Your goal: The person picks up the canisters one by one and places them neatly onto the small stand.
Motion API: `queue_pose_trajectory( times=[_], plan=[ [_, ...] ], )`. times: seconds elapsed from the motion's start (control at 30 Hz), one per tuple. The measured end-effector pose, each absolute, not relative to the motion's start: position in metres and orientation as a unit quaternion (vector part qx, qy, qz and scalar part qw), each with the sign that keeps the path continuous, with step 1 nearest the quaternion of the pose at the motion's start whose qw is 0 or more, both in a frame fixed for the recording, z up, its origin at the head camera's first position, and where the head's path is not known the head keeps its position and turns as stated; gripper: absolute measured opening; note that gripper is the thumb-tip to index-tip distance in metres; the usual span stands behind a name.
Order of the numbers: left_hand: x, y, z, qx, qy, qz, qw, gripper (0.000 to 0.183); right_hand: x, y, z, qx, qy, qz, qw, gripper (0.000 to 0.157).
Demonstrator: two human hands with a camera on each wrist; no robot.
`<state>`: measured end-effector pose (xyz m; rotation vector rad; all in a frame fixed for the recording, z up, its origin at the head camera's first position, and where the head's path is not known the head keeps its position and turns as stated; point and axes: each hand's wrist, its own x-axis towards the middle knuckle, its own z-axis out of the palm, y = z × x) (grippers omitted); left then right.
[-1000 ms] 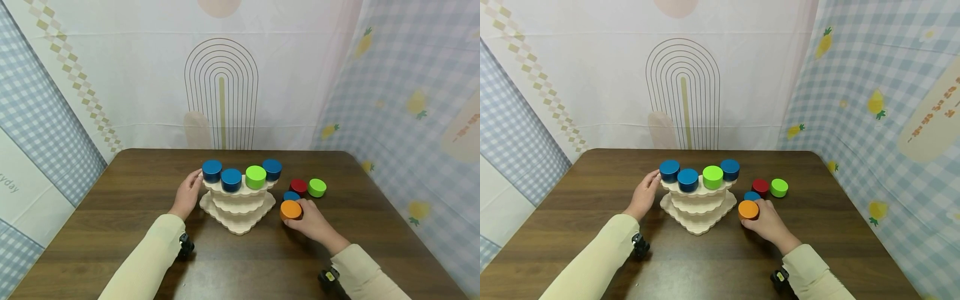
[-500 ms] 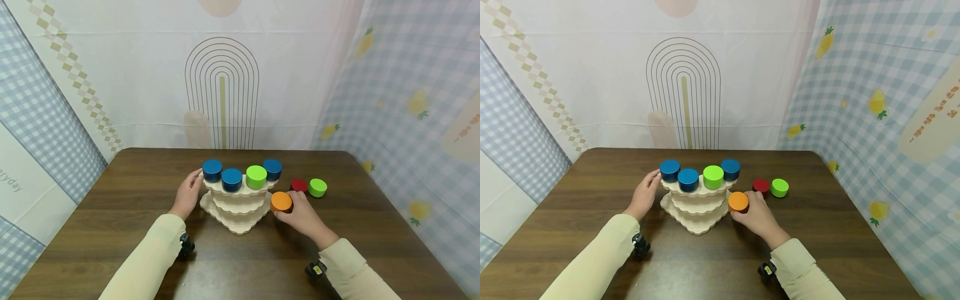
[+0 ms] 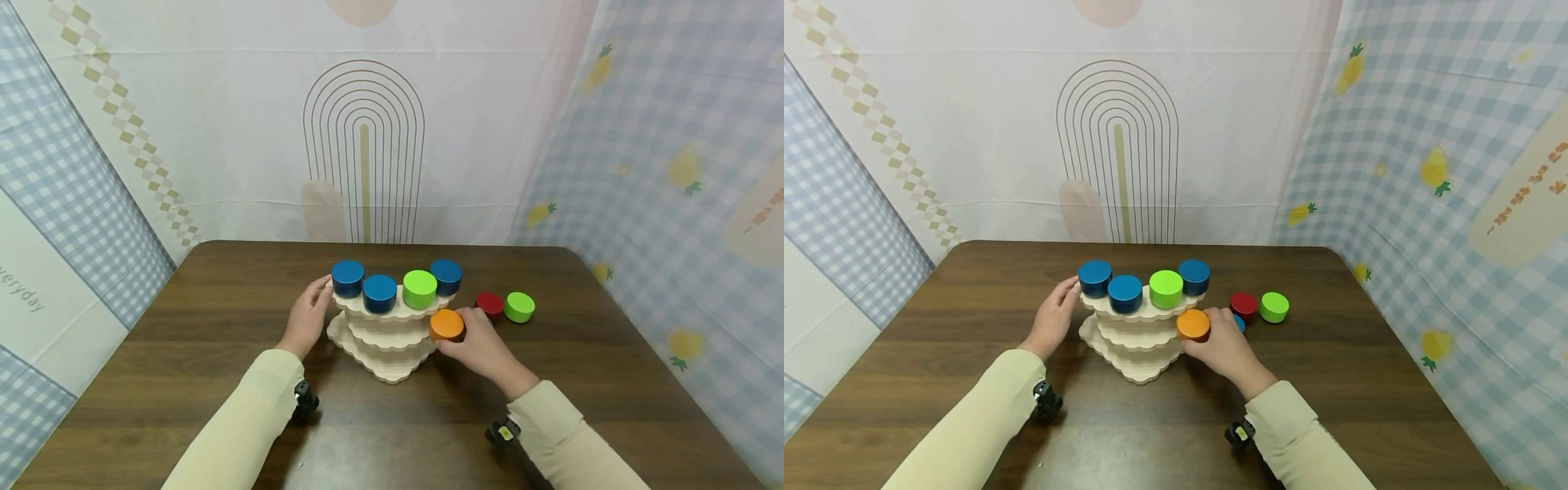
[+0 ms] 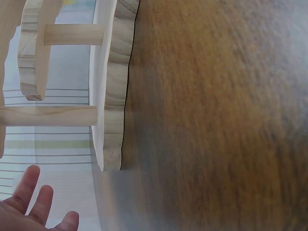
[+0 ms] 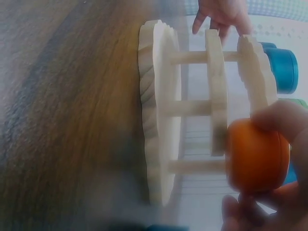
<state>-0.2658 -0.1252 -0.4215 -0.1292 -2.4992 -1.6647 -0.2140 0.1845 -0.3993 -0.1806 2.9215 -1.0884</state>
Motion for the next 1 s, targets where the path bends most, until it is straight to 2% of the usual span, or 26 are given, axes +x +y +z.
queue_pose_trajectory(
  times=[0.53, 0.8, 1.0],
  plan=[
    [-0.265, -0.126, -0.421, -0.043, -0.830, -0.553, 0.067, 0.046, -0.220, 0.175, -0.399, -0.057, 0.926, -0.373, 0.007, 0.066],
    [-0.264, -0.125, -0.420, -0.042, -0.825, -0.559, 0.068, 0.045, -0.222, 0.163, -0.404, -0.021, 0.921, -0.389, 0.005, 0.074],
    [-0.264, -0.124, -0.420, -0.045, -0.824, -0.560, 0.070, 0.044, -0.222, 0.154, -0.407, -0.001, 0.915, -0.403, -0.007, 0.072]
  ],
)
